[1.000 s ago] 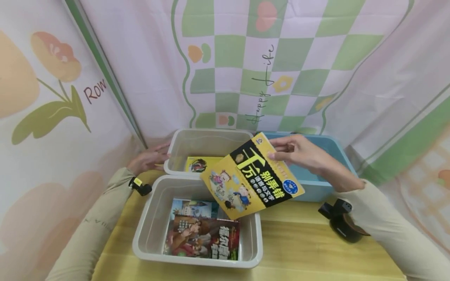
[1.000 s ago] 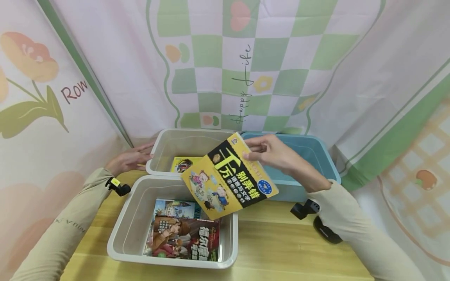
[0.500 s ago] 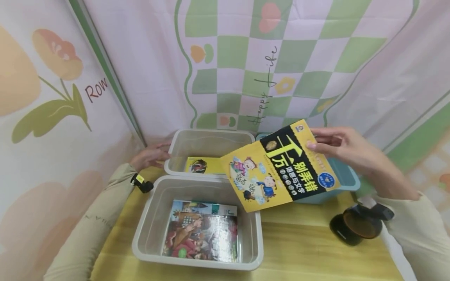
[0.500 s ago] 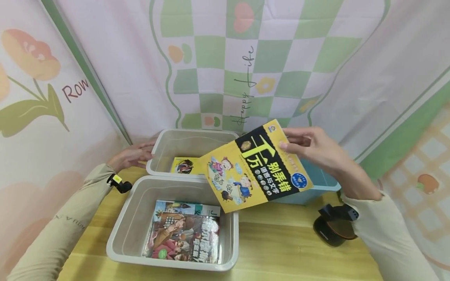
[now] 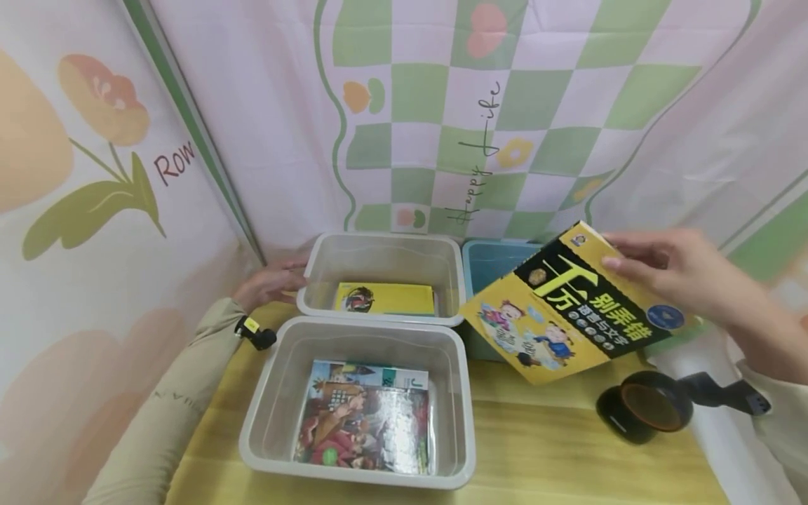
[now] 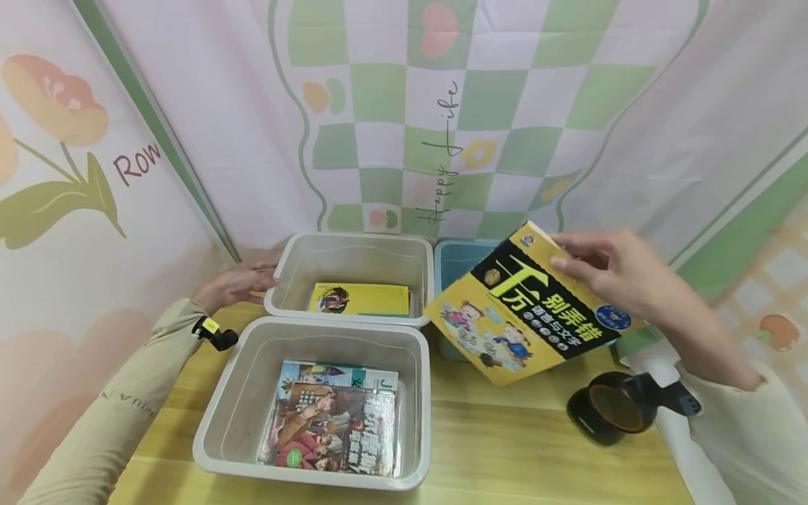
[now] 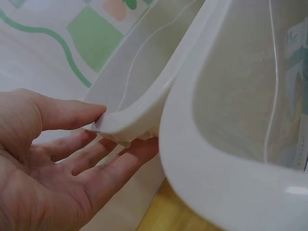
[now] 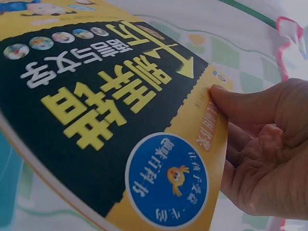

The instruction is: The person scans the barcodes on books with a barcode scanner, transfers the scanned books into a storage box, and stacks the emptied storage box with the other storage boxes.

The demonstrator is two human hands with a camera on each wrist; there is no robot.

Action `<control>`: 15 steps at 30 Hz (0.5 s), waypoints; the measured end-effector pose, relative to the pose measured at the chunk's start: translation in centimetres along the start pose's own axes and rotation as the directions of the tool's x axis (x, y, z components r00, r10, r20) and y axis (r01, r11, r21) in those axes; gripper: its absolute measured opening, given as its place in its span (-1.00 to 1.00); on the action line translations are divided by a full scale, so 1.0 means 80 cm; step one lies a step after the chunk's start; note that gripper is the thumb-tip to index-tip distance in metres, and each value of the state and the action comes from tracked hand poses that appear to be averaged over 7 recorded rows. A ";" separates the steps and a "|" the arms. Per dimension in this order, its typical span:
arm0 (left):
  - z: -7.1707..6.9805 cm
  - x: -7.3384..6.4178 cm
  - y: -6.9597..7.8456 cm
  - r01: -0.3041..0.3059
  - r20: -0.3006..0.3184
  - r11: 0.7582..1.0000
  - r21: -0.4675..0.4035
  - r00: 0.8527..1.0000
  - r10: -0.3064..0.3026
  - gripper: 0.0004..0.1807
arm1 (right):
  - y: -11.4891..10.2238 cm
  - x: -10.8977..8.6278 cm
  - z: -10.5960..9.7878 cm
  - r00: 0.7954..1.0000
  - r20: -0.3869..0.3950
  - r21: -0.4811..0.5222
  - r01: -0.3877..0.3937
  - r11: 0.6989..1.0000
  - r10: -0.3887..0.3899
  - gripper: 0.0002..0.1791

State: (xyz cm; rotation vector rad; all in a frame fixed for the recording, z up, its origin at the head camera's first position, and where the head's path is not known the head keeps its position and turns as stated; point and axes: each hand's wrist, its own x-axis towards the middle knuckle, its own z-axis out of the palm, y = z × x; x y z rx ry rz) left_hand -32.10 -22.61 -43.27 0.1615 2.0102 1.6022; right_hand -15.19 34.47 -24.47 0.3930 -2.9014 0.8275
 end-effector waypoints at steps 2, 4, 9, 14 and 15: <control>0.000 0.000 -0.001 0.010 0.009 1.000 -0.001 1.000 -0.010 -0.21 | 0.005 -0.002 0.004 0.996 -0.011 -0.079 0.089 0.993 -0.090 -0.54; -0.001 0.000 -0.002 0.018 0.020 1.000 0.004 1.000 -0.018 -0.22 | 0.012 -0.004 0.007 0.991 0.013 -0.127 0.134 0.983 -0.133 -0.55; -0.002 0.000 -0.007 0.023 0.017 1.000 0.010 1.000 -0.023 -0.23 | 0.028 -0.008 0.009 0.985 0.111 -0.176 0.147 0.973 -0.129 -0.58; 0.001 0.000 -0.003 0.013 0.014 1.000 -0.020 1.000 -0.013 -0.23 | 0.039 -0.012 0.007 0.978 0.185 -0.200 0.132 0.971 -0.095 -0.62; 0.001 0.001 -0.001 0.012 0.018 1.000 -0.022 1.000 -0.012 -0.22 | 0.042 -0.012 0.007 0.977 0.191 -0.214 0.137 0.967 -0.096 -0.62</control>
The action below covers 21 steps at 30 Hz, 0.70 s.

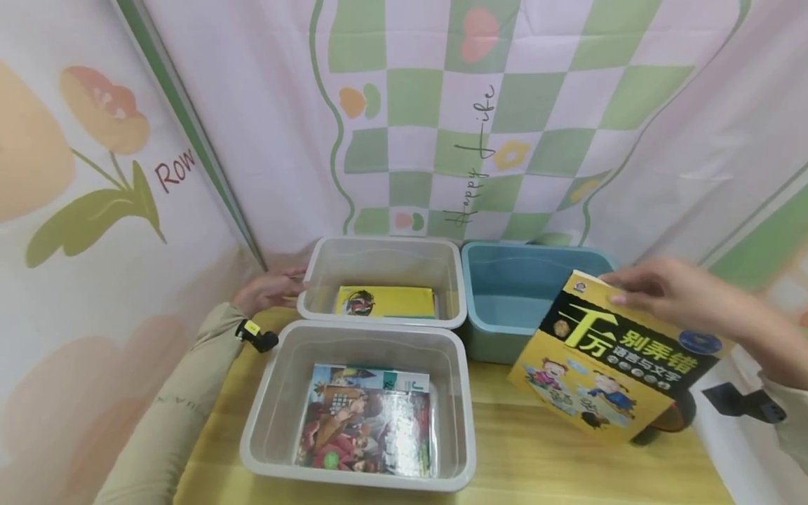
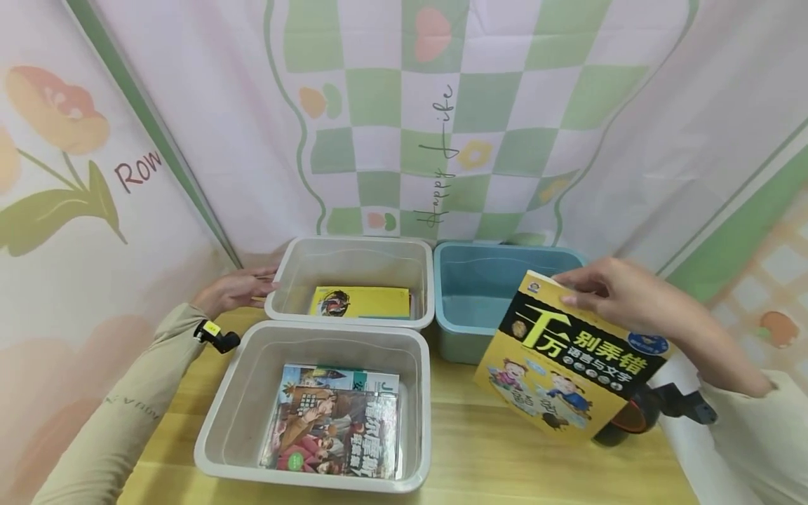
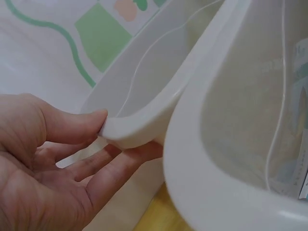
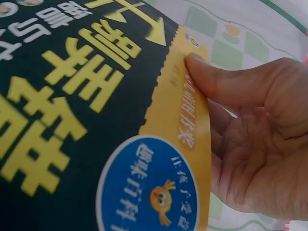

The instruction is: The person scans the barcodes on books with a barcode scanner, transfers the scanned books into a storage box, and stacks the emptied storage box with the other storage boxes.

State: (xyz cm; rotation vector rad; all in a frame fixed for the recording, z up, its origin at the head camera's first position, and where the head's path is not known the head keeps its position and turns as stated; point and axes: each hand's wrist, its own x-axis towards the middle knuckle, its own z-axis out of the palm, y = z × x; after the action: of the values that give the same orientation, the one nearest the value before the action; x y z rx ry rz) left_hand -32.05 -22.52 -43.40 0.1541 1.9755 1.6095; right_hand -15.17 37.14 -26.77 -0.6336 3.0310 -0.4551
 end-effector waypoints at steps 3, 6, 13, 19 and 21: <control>0.000 0.002 0.002 -0.008 0.022 1.000 -0.003 1.000 0.008 -0.22 | 0.008 -0.002 0.000 1.000 0.025 -0.023 0.013 1.000 -0.013 -0.62; -0.001 0.003 0.004 -0.024 0.043 0.999 -0.025 0.999 0.025 -0.22 | 0.018 -0.004 -0.001 0.999 0.046 -0.014 0.012 1.000 -0.012 -0.62; -0.006 0.002 -0.001 -0.043 0.074 0.998 -0.054 0.996 0.047 -0.23 | 0.038 -0.005 -0.007 0.990 0.130 0.000 -0.048 0.999 0.047 -0.65; -0.005 0.002 -0.004 -0.053 0.057 0.998 -0.046 0.997 0.055 -0.23 | 0.046 -0.006 -0.009 0.960 0.238 0.035 -0.163 0.986 0.150 -0.67; -0.005 0.002 -0.005 -0.059 0.056 0.997 -0.046 0.997 0.062 -0.22 | 0.047 -0.005 -0.010 0.945 0.277 0.023 -0.189 0.982 0.176 -0.68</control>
State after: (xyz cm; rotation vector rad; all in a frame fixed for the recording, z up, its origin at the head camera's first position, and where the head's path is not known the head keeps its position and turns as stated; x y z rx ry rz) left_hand -32.25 -22.87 -43.77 0.2421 1.9069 1.6678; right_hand -16.33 40.85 -27.12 -0.3714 2.7712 -0.3965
